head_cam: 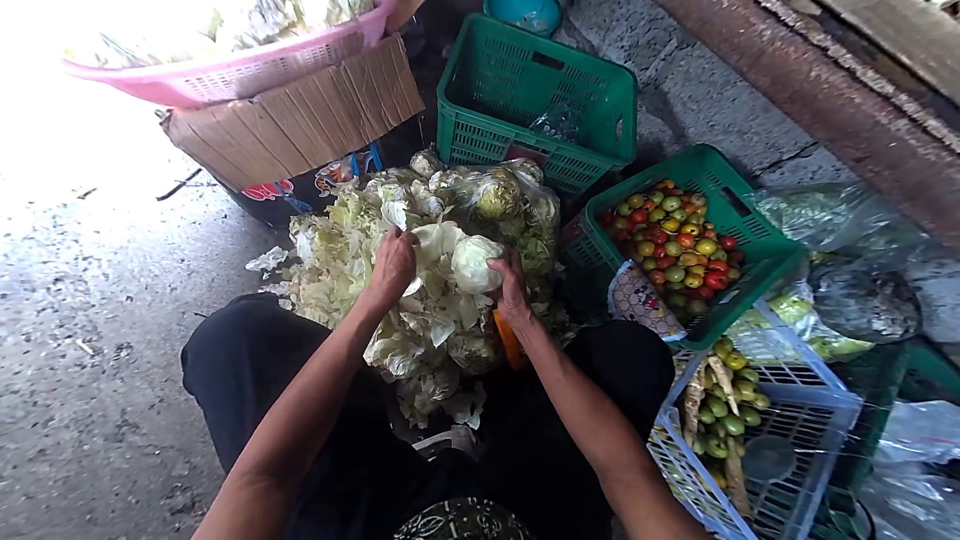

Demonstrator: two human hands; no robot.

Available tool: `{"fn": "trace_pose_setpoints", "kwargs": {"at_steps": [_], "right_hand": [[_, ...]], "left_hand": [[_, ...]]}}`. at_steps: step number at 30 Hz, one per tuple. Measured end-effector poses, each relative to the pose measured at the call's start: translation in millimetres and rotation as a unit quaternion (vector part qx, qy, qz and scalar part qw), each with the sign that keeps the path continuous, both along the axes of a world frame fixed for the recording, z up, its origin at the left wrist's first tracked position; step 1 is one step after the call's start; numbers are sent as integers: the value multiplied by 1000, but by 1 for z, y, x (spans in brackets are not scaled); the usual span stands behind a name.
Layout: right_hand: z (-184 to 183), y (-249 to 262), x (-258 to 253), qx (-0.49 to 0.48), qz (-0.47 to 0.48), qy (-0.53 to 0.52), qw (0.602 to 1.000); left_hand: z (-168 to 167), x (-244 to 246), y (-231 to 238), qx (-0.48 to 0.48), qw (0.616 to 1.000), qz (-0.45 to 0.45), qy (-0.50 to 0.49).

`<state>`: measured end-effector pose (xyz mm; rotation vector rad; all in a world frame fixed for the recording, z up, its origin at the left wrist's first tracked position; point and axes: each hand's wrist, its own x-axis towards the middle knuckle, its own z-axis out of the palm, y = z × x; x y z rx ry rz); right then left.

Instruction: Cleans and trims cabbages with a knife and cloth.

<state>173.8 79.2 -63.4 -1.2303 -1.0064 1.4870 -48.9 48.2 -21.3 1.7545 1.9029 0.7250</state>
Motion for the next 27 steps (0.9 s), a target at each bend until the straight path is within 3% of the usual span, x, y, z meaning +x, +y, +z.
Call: {"fn": "trace_pose_setpoints", "kwargs": {"at_steps": [2,4,7,12,19,21,24,27], "right_hand": [[0,3,2,-8,4,9,1000],[-1,3,1,-34,11,41,998],[3,0,-2,-88,32,140,986],[16,-4,-4,-154,-45,237,958],[10,-2,-5,-155,-77,267,948],[12,-2,-7,-150,-76,271,948],[13,-1,-7,-152,-56,266,950],[13,5,0,-143,22,205,968]], "left_hand": [[-4,0,6,-5,999,16,-49],[5,4,0,-68,988,16,-141],[5,11,-5,-100,971,32,-214],[3,14,13,-35,976,107,-188],[5,30,-6,53,995,73,33],[2,43,-8,49,998,23,-10],[-8,53,-10,17,984,-51,-171],[-9,55,-11,39,979,-72,-185]]}}
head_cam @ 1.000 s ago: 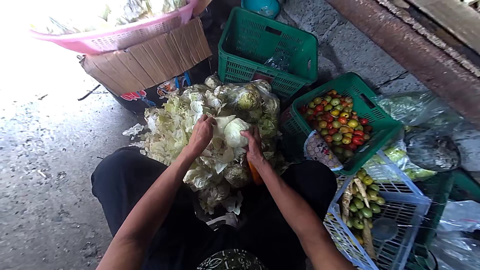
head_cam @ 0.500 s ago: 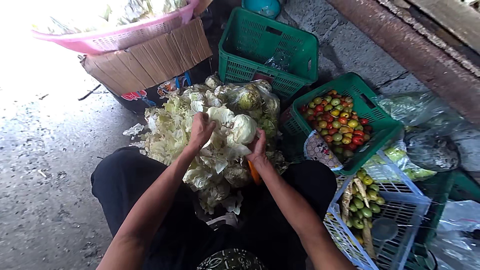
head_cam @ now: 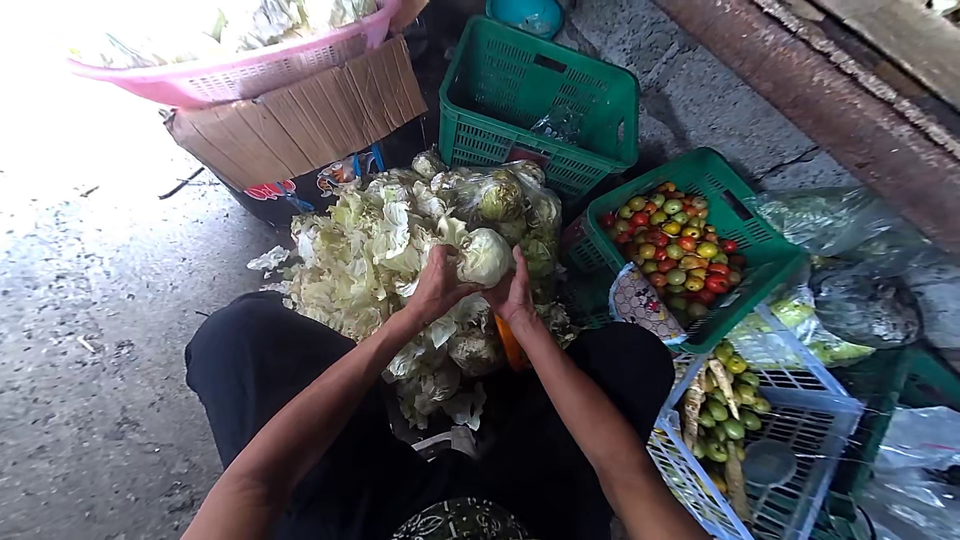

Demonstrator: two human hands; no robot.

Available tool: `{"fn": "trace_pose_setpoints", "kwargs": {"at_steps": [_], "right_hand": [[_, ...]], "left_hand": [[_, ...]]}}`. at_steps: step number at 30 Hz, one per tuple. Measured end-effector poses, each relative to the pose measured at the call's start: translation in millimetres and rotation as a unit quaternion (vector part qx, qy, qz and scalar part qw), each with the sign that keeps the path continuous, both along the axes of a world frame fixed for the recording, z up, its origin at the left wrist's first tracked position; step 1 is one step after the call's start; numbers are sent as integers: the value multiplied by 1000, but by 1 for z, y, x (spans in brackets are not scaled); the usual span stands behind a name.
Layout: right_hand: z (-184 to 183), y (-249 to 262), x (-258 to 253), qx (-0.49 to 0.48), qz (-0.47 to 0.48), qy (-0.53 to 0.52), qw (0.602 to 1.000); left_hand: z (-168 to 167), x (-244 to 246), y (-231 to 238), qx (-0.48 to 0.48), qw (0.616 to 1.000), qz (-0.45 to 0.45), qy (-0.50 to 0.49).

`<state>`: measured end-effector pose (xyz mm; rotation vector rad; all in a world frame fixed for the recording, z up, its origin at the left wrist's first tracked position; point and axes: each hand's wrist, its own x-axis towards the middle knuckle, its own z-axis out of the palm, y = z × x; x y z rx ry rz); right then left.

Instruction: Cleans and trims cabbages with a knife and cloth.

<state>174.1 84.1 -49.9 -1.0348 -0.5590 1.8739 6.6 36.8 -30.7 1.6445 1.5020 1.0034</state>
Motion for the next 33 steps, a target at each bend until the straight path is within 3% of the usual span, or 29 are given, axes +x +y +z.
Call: {"fn": "trace_pose_setpoints", "kwargs": {"at_steps": [3,7,13,18,23,28,33], "right_hand": [[-7,5,3,4,0,-25,1000],[-4,2,1,-18,-31,1,999],[-4,0,-3,20,-36,-35,999],[-9,-6,-12,-13,-36,-24,999],[-17,-5,-13,-3,-44,-56,997],[-7,-11,-14,12,-26,-24,999],[-7,-12,-13,1,-12,14,1000]], "left_hand": [[8,-3,1,21,999,-44,9],[23,-17,4,-3,994,-87,-60],[15,-32,6,-54,993,-27,-106],[7,-19,7,-136,981,43,-135],[9,-17,4,-167,980,7,-104],[13,-15,9,-169,984,3,-51],[10,-9,4,-70,997,-14,10]]}}
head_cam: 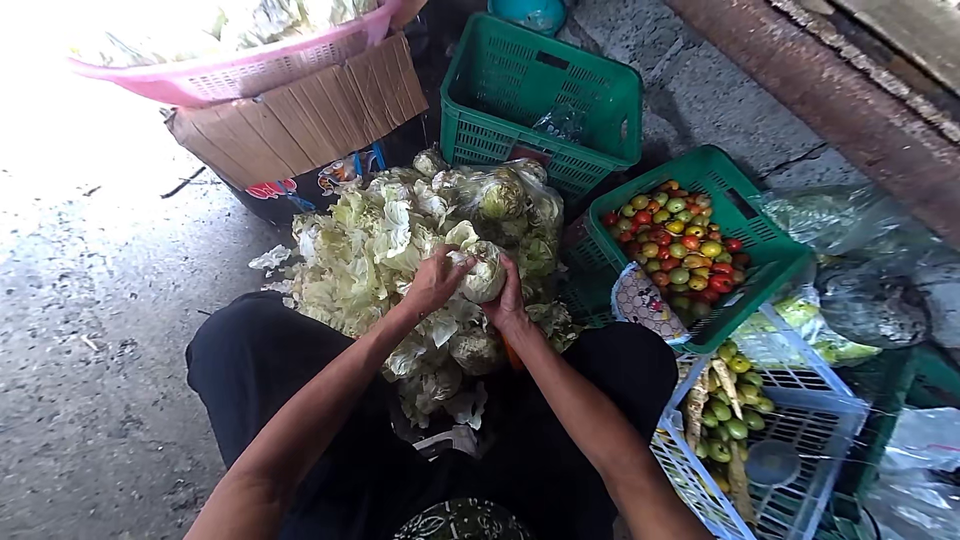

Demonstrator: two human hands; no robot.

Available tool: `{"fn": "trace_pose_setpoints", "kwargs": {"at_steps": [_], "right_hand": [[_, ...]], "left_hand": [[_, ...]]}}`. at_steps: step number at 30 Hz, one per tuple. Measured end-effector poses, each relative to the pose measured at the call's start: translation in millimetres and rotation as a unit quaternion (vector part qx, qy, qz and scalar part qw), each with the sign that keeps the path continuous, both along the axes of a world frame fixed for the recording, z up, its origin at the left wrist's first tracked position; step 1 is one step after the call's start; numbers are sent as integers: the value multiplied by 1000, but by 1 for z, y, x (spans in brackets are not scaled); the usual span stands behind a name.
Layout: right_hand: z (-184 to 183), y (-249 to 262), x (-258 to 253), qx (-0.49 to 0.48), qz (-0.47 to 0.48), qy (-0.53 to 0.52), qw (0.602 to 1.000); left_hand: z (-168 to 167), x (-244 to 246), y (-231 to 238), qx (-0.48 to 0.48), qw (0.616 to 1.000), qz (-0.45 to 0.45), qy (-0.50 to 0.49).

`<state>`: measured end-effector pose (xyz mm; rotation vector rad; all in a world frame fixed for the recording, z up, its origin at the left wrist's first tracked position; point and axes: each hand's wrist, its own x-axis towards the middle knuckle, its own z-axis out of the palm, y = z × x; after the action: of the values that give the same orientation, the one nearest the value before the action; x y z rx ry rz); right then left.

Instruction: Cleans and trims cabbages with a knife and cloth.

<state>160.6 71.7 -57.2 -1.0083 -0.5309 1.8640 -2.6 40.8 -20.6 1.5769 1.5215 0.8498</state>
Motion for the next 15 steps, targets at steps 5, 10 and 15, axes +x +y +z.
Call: {"fn": "trace_pose_setpoints", "kwargs": {"at_steps": [5,10,15], "right_hand": [[-3,-8,-6,24,-5,-35,999],[-15,-14,-14,57,-40,-69,995],[-2,-13,-14,45,-46,4,998]], "left_hand": [[-7,5,-3,46,997,9,55],[-5,3,-3,-13,997,68,23],[-5,-2,1,-54,988,115,-83]]}}
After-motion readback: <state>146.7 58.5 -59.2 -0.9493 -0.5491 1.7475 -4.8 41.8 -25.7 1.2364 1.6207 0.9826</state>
